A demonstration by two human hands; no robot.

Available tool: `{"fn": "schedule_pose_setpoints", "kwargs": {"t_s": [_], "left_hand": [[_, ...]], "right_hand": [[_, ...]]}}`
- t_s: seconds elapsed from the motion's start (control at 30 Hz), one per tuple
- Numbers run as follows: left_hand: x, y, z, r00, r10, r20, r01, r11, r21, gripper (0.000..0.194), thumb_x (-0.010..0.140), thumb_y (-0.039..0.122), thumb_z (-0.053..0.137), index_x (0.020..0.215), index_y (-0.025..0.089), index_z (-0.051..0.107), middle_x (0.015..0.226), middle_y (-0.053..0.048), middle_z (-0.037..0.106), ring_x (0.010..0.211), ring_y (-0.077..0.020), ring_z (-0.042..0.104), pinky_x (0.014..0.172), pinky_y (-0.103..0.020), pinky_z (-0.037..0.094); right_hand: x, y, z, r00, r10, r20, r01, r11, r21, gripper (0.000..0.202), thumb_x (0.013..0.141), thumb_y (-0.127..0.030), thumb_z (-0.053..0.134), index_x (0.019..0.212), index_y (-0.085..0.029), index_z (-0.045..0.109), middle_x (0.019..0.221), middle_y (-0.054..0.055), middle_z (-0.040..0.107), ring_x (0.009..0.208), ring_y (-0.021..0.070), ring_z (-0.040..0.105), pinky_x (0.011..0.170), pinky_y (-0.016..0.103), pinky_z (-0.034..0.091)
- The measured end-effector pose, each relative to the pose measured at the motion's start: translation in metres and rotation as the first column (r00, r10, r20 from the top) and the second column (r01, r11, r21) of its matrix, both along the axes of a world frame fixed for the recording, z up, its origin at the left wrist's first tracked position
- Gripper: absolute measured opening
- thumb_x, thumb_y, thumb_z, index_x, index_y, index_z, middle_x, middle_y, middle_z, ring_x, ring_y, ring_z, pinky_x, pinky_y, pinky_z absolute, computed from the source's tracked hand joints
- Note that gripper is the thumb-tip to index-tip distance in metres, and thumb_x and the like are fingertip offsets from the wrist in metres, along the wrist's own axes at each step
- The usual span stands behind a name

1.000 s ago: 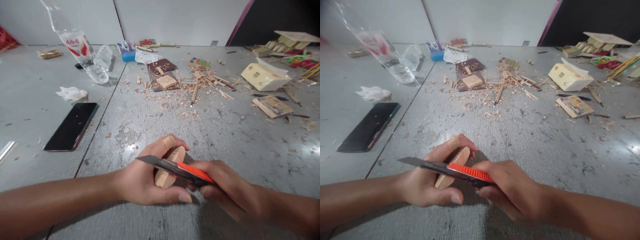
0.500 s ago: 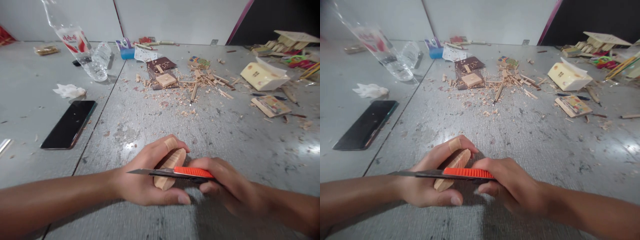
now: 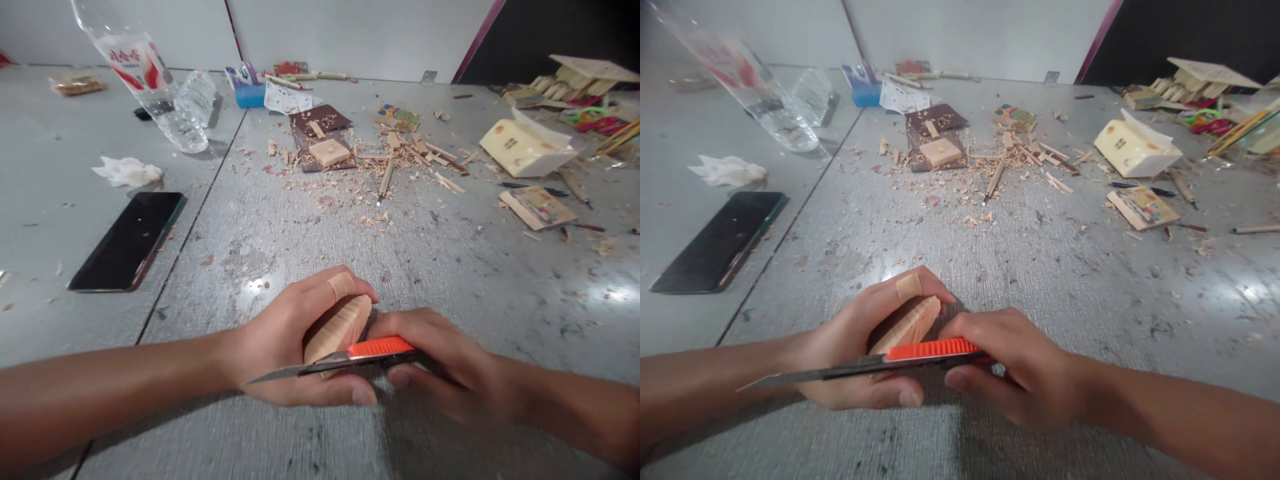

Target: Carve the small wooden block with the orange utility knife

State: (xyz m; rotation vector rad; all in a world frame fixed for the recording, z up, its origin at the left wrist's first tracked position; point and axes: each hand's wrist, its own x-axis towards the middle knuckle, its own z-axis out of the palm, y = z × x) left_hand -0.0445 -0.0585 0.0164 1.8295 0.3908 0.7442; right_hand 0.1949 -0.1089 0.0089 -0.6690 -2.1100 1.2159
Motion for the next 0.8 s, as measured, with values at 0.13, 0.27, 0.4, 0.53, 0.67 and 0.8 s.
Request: {"fn": "schedule_pose_setpoints", "kwargs": {"t_s": [0.13,0.27,0.4,0.53,0.67,0.8], "left_hand": [[-0.0002,0.0015,-0.0003,1.000,-0.004,-0.009,0.004,1.000,0.027,0.072,0.071,0.065,0.088,0.117,0.016,0.063,0.097,-0.008,0.064,0.087,-0.0223,0.059,0.072,-0.032,0.051],[-0.0013,0.0021,-0.0015,1.000,-0.012,-0.017,0.013,0.996,0.084,0.072,0.074,0.063,0.087,0.121,0.015,0.062,0.098,-0.008,0.066,0.087,-0.0223,0.061,0.076,-0.035,0.052],[-0.0014,0.0021,-0.0017,1.000,-0.018,-0.024,0.021,0.992,0.124,0.067,0.078,0.057,0.086,0.123,0.013,0.061,0.102,-0.009,0.067,0.089,-0.0213,0.064,0.080,-0.034,0.053],[-0.0010,0.0011,0.0005,0.998,-0.022,-0.061,0.031,0.987,0.157,0.059,0.082,0.049,0.084,0.123,0.014,0.061,0.105,-0.009,0.068,0.091,-0.0208,0.066,0.080,-0.033,0.054],[0.0000,-0.0008,0.0020,0.995,-0.025,-0.099,0.047,0.974,0.221,0.054,0.082,0.041,0.084,0.123,0.013,0.060,0.105,-0.010,0.068,0.090,-0.0209,0.066,0.079,-0.032,0.054],[0.0009,-0.0016,0.0016,0.990,-0.044,-0.133,0.083,0.949,0.303,0.050,0.084,0.036,0.081,0.122,0.011,0.062,0.107,-0.013,0.070,0.093,-0.0228,0.066,0.079,-0.033,0.056]], "right_hand": [[-0.0001,-0.0012,0.0004,1.000,0.001,-0.008,-0.001,1.000,0.019,0.022,0.110,-0.036,0.055,0.109,-0.016,0.064,0.090,0.004,0.071,0.077,0.0142,0.064,0.068,0.026,0.046],[0.0001,-0.0018,0.0001,1.000,0.007,-0.009,-0.007,1.000,0.020,0.021,0.109,-0.034,0.056,0.108,-0.015,0.064,0.090,0.004,0.070,0.078,0.0147,0.065,0.069,0.026,0.046],[-0.0003,-0.0013,-0.0007,0.999,0.026,-0.037,-0.026,1.000,0.009,0.020,0.107,-0.033,0.057,0.108,-0.015,0.065,0.086,0.003,0.069,0.074,0.0141,0.062,0.067,0.026,0.045],[-0.0019,0.0000,0.0002,0.998,0.034,-0.051,-0.034,0.999,0.005,0.019,0.106,-0.032,0.057,0.103,-0.014,0.065,0.085,0.004,0.069,0.075,0.0153,0.063,0.066,0.027,0.046],[-0.0032,0.0005,0.0018,0.999,0.033,-0.026,-0.033,0.999,0.019,0.022,0.107,-0.034,0.058,0.095,-0.015,0.064,0.080,0.004,0.068,0.073,0.0164,0.065,0.065,0.027,0.047],[-0.0039,0.0000,0.0014,0.999,0.043,0.012,-0.043,0.997,0.067,0.027,0.108,-0.038,0.056,0.098,-0.015,0.066,0.084,0.006,0.072,0.076,0.0176,0.067,0.069,0.028,0.050]]}}
